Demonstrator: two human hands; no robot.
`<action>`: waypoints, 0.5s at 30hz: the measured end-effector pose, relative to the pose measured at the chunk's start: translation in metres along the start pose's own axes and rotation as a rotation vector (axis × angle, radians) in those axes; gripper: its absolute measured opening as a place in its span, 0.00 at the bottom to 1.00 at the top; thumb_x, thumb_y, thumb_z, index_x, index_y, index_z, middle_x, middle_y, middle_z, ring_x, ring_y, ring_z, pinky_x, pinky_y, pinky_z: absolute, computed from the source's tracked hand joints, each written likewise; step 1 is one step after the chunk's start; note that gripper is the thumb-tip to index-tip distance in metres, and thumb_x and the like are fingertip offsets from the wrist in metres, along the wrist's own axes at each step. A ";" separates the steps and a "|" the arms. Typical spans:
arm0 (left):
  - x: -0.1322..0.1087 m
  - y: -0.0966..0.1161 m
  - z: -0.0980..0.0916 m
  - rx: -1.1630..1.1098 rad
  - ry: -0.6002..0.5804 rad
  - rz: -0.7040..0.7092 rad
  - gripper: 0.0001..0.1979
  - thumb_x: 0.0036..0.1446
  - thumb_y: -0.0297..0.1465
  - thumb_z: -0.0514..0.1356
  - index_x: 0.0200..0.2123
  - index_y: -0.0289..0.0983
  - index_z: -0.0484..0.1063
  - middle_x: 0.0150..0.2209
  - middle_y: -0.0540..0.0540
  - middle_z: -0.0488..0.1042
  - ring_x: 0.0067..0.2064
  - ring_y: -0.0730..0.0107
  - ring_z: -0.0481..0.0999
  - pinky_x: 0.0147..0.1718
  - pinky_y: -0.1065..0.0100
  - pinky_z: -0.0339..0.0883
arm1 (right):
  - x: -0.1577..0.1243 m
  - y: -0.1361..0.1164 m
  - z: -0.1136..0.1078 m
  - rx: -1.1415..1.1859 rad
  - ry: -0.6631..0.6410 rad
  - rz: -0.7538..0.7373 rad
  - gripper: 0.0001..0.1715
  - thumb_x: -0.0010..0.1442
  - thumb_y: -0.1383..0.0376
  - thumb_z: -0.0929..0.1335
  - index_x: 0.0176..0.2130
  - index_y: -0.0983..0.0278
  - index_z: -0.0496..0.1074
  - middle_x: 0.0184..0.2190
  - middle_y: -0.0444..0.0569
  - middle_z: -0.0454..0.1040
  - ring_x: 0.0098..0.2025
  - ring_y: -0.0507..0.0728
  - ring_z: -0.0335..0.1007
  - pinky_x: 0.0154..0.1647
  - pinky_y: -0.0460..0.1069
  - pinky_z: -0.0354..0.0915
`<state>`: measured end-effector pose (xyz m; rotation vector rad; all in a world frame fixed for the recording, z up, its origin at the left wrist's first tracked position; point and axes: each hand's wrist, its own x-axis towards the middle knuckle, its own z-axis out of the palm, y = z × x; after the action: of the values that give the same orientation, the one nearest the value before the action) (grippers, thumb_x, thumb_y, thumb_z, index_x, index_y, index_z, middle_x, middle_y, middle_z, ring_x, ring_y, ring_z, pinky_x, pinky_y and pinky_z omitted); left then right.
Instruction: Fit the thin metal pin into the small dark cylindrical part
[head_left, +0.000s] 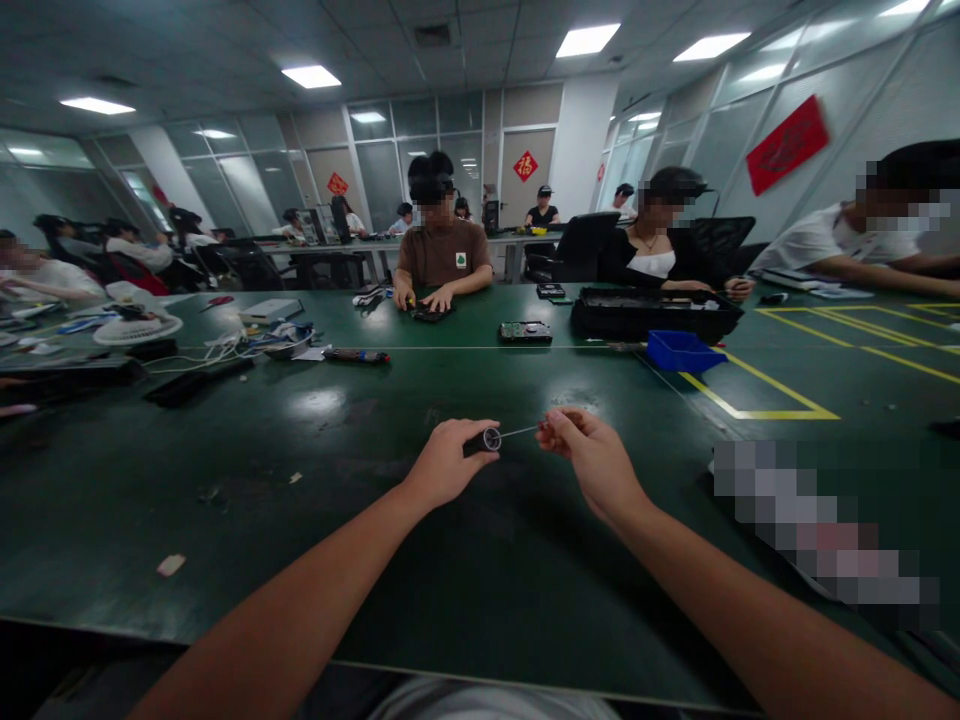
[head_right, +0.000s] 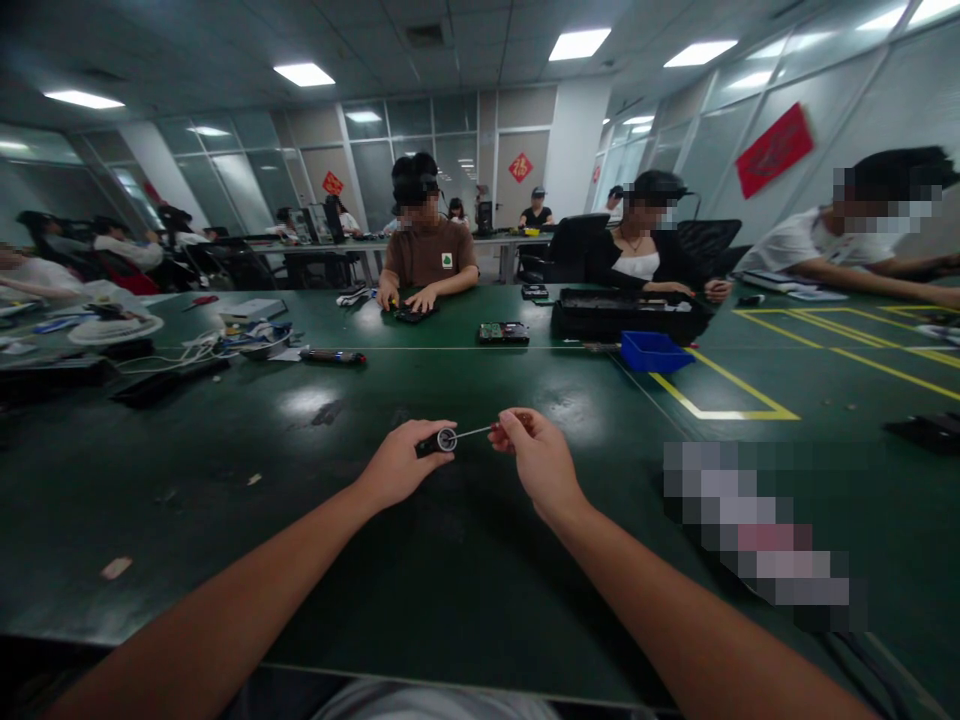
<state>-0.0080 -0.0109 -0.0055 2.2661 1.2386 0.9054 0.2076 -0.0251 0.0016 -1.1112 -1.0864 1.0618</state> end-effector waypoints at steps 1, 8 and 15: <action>0.000 0.000 0.000 0.003 0.000 0.004 0.21 0.58 0.30 0.66 0.55 0.42 0.75 0.47 0.46 0.79 0.48 0.59 0.75 0.53 0.57 0.64 | 0.000 0.000 0.000 -0.002 0.005 0.010 0.21 0.53 0.49 0.74 0.35 0.64 0.75 0.31 0.50 0.77 0.33 0.57 0.74 0.37 0.53 0.71; 0.001 -0.001 0.001 0.008 0.030 -0.002 0.20 0.56 0.29 0.68 0.53 0.41 0.75 0.47 0.46 0.80 0.49 0.59 0.75 0.52 0.58 0.65 | -0.007 -0.015 -0.003 -0.399 -0.049 -0.127 0.23 0.59 0.46 0.70 0.32 0.64 0.77 0.20 0.45 0.73 0.24 0.54 0.69 0.27 0.50 0.63; 0.001 -0.004 0.000 0.045 0.017 0.010 0.19 0.57 0.28 0.67 0.53 0.42 0.75 0.47 0.46 0.80 0.49 0.58 0.76 0.54 0.54 0.64 | -0.011 -0.014 -0.004 -0.489 -0.142 -0.241 0.15 0.61 0.54 0.68 0.37 0.62 0.76 0.25 0.46 0.75 0.28 0.56 0.72 0.30 0.51 0.64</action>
<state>-0.0102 -0.0076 -0.0079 2.3056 1.2683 0.9112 0.2116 -0.0379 0.0134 -1.2555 -1.6064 0.7074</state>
